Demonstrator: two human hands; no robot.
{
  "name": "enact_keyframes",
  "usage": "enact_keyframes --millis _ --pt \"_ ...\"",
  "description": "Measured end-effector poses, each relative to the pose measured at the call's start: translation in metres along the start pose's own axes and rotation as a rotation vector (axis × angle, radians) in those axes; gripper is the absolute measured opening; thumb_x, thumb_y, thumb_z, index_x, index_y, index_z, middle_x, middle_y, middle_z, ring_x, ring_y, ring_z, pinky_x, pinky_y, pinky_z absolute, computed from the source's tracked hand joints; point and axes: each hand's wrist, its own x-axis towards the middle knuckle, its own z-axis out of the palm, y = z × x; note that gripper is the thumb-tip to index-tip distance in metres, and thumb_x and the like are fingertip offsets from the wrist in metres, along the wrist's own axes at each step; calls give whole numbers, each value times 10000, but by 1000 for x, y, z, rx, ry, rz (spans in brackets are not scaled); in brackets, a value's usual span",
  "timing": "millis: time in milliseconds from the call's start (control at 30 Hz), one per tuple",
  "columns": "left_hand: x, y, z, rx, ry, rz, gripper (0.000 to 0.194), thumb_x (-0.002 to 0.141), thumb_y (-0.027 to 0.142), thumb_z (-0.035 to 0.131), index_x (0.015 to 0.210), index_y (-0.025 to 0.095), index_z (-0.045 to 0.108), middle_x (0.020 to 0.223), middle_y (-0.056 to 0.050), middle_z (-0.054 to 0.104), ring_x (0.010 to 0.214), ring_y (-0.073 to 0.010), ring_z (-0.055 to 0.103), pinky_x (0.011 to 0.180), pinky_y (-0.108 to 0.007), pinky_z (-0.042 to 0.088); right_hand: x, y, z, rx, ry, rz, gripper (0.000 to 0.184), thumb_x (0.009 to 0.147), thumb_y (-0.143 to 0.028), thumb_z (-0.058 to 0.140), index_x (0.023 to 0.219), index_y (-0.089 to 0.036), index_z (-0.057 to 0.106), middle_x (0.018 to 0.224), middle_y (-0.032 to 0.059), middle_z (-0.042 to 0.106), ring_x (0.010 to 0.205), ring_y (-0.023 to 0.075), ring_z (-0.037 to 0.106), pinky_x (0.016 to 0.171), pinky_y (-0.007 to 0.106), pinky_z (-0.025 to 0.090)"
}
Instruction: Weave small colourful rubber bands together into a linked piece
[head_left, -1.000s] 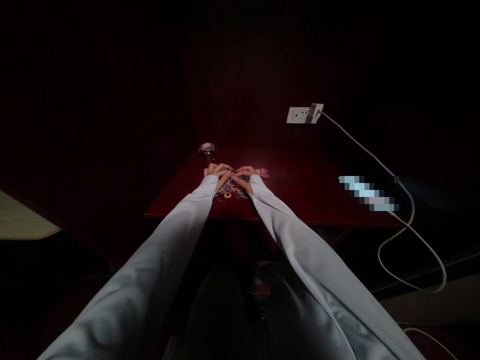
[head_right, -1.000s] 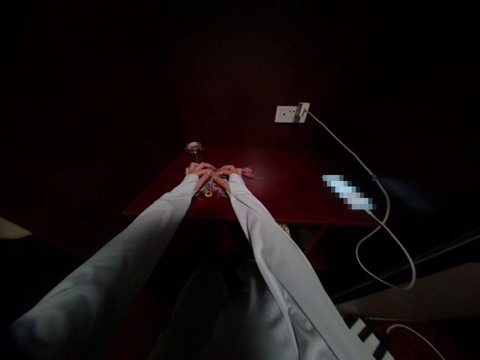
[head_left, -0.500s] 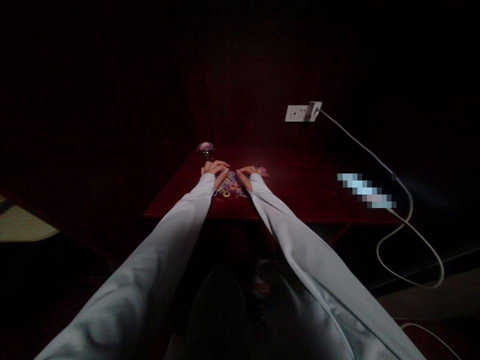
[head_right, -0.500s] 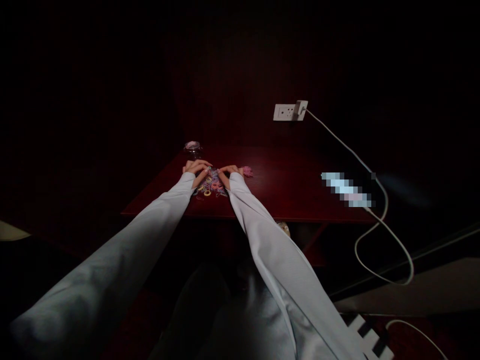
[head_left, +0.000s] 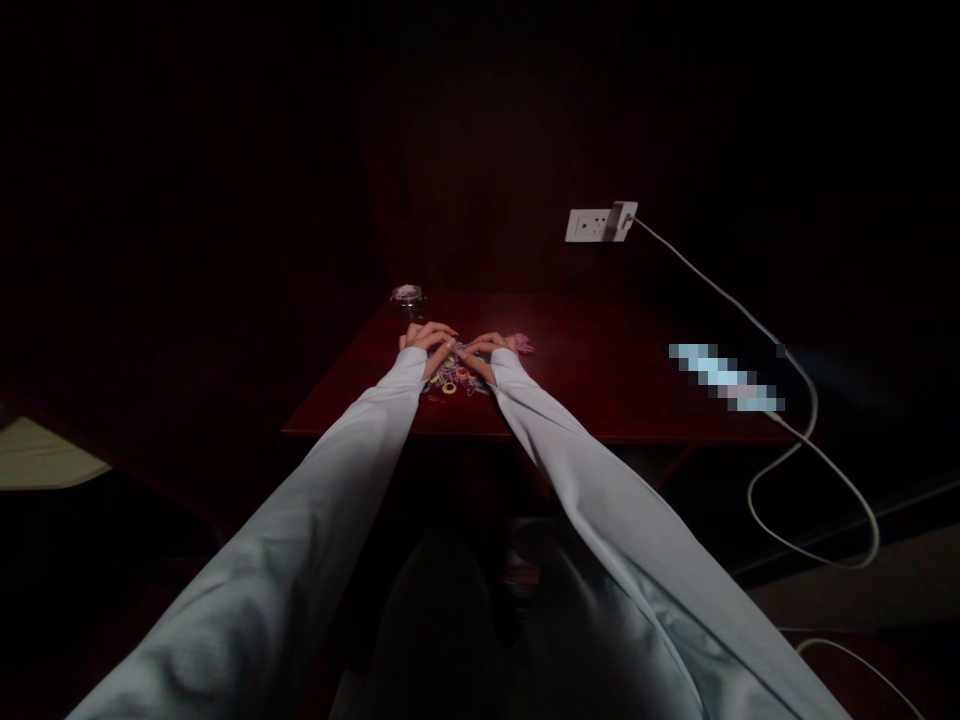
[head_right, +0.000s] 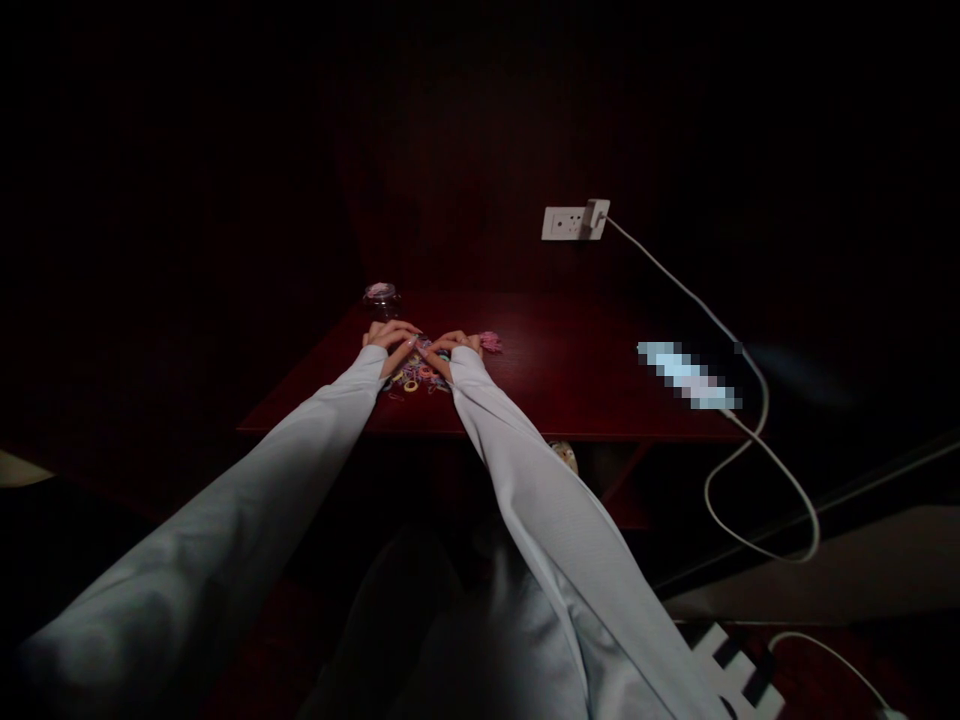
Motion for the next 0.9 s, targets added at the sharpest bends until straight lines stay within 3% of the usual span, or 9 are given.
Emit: enact_keyframes --millis 167,500,733,900 --pt "1 -7 -1 4 -39 17 249 1105 435 614 1047 320 827 1381 -19 770 1290 -319 551 1103 -487 391 0 2 -3 6 -16 -12 305 980 -556 792 897 -276 880 1177 53 725 1245 276 520 1183 467 358" --pt "-1 5 -3 16 -5 -6 191 1072 326 627 978 275 784 1325 -33 792 1248 -307 573 1080 -479 391 0 4 -1 -16 11 -30 172 991 -390 791 917 -248 853 1207 49 737 1238 268 534 1169 453 356" --pt "-1 -2 -4 20 -6 39 203 1076 350 612 960 275 762 1353 -25 781 1266 -307 573 1092 -488 376 -3 11 0 -43 45 -101 205 1004 -450 758 926 -287 856 1291 32 710 1250 291 502 1174 487 358" --pt "3 -10 1 63 40 4 192 1064 321 628 909 253 719 1347 -31 775 1279 -309 576 1090 -485 352 -4 4 -3 -114 25 -53 107 985 -358 786 956 -277 850 1328 31 711 1244 276 506 1175 488 367"
